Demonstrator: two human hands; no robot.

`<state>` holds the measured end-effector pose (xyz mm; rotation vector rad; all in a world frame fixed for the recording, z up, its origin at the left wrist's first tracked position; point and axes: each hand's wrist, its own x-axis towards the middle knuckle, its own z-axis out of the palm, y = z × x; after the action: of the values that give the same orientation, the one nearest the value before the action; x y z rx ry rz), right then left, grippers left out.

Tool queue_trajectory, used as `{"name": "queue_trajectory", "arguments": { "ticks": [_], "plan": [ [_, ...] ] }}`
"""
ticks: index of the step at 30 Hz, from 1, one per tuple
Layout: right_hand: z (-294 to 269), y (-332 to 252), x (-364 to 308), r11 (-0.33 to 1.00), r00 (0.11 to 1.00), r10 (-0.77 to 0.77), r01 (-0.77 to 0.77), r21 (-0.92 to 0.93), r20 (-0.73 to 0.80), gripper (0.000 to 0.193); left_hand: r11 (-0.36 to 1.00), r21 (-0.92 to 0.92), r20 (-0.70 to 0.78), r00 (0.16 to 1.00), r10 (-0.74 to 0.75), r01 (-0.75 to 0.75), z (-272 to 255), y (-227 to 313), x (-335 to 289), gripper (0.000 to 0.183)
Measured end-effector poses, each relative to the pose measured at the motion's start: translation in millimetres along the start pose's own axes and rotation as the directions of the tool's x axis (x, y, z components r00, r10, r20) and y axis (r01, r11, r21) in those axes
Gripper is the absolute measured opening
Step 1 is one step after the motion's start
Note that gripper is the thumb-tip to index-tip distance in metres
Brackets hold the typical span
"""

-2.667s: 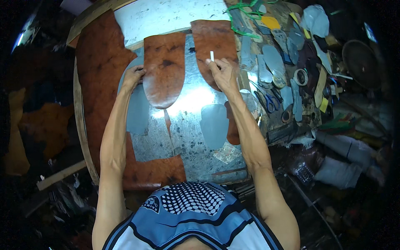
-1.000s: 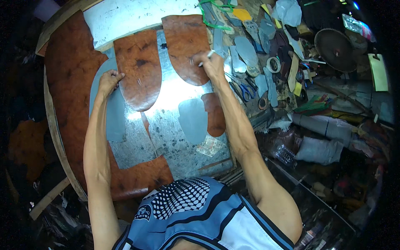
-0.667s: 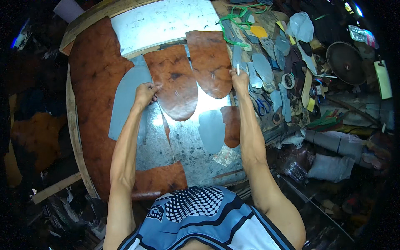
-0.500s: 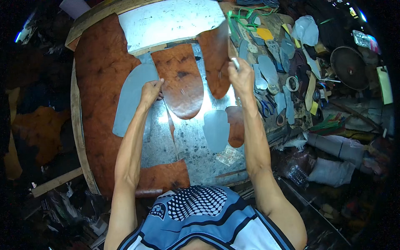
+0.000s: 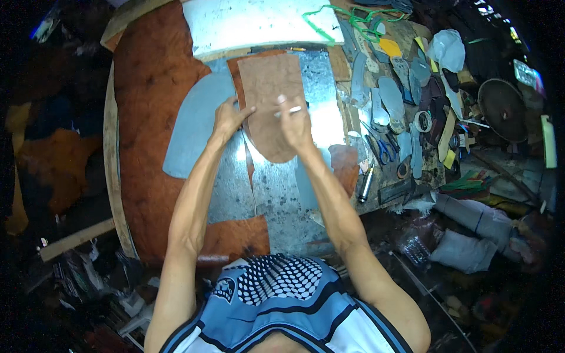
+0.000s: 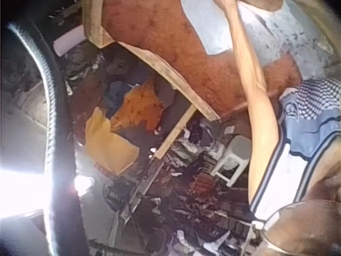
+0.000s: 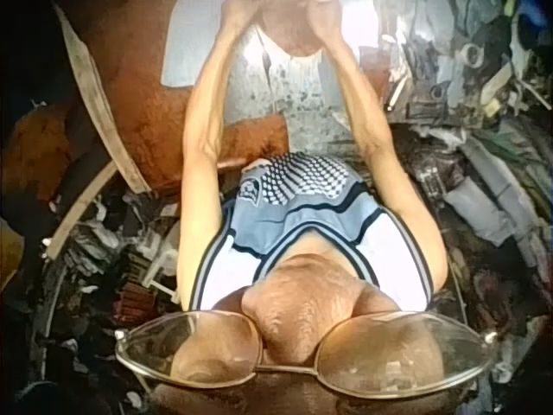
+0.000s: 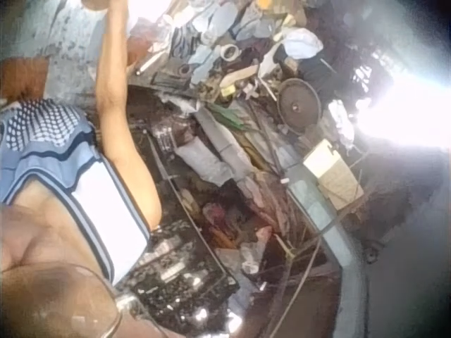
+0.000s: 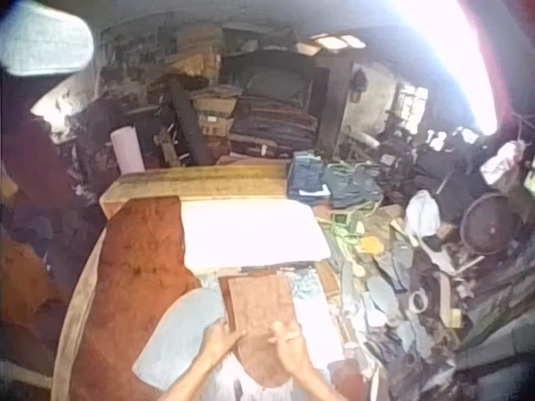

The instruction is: Cutting out patterns from a large sheet of leather using a utility knife.

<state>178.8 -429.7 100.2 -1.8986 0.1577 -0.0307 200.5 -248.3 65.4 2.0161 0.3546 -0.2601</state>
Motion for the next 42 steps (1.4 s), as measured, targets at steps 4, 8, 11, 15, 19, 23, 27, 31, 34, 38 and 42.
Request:
{"name": "queue_trajectory", "arguments": {
  "ticks": [4, 8, 11, 15, 19, 23, 27, 31, 34, 38, 42],
  "plan": [
    [-34.0, 22.3, 18.2, 0.988, 0.969, 0.047, -0.009, -0.156, 0.243, 0.033, 0.959, 0.282, -0.104, 0.992, 0.074, -0.042, 8.5, 12.4, -3.1, 0.044],
    [-23.0, 26.0, 12.1, 0.976, 0.922, -0.045, 0.122, -0.180, 0.384, 0.027, 0.948, 0.314, -0.097, 0.992, 0.082, -0.048, 7.5, 3.0, 0.4, 0.043],
    [-16.4, 34.2, 10.1, 0.968, 0.923, -0.082, 0.164, -0.190, 0.375, 0.024, 0.942, 0.334, -0.078, 0.996, 0.031, -0.003, 10.9, 3.0, 1.8, 0.047],
    [-20.2, 44.9, 15.6, 0.956, 0.891, 0.014, 0.121, -0.266, 0.455, 0.023, 0.942, 0.336, -0.052, 0.999, 0.012, 0.007, 10.1, 6.5, 0.3, 0.044],
    [-15.5, 46.9, 16.9, 0.988, 0.928, -0.099, 0.134, -0.075, 0.359, 0.023, 0.941, 0.338, -0.058, 0.998, 0.035, -0.014, 8.4, 2.9, 5.3, 0.044],
    [-33.9, 42.9, 30.7, 0.992, 0.902, 0.040, 0.015, -0.123, 0.430, 0.027, 0.941, 0.336, -0.032, 0.999, 0.043, -0.030, 8.7, 3.7, 12.7, 0.043],
    [-55.6, 39.0, 32.1, 0.996, 0.989, 0.090, -0.093, 0.015, 0.114, 0.040, 0.964, 0.191, -0.090, 0.975, 0.203, -0.183, 17.2, 1.2, 12.1, 0.036],
    [-41.2, 34.9, 4.4, 0.995, 0.995, 0.004, -0.014, 0.097, 0.104, 0.040, 0.904, 0.129, -0.310, 0.849, 0.428, -0.409, 7.7, 6.9, -6.9, 0.034],
    [-81.4, 20.9, 7.3, 0.907, 0.951, -0.311, 0.294, -0.302, -0.007, 0.053, 0.823, 0.189, 0.024, 0.841, 0.541, -0.535, -10.5, 83.1, -29.2, 0.033],
    [-109.0, 9.6, 27.9, 0.893, 0.903, -0.423, 0.401, -0.204, -0.080, 0.068, 0.425, 0.336, 0.076, 0.474, 0.877, -0.841, -37.2, 119.0, -51.6, 0.036],
    [-127.3, 42.4, 29.6, 0.917, 0.971, -0.237, 0.230, 0.326, -0.019, 0.062, 0.418, 0.417, 0.300, 0.556, 0.775, -0.807, -20.6, 114.3, -61.9, 0.036]
  ]
}}
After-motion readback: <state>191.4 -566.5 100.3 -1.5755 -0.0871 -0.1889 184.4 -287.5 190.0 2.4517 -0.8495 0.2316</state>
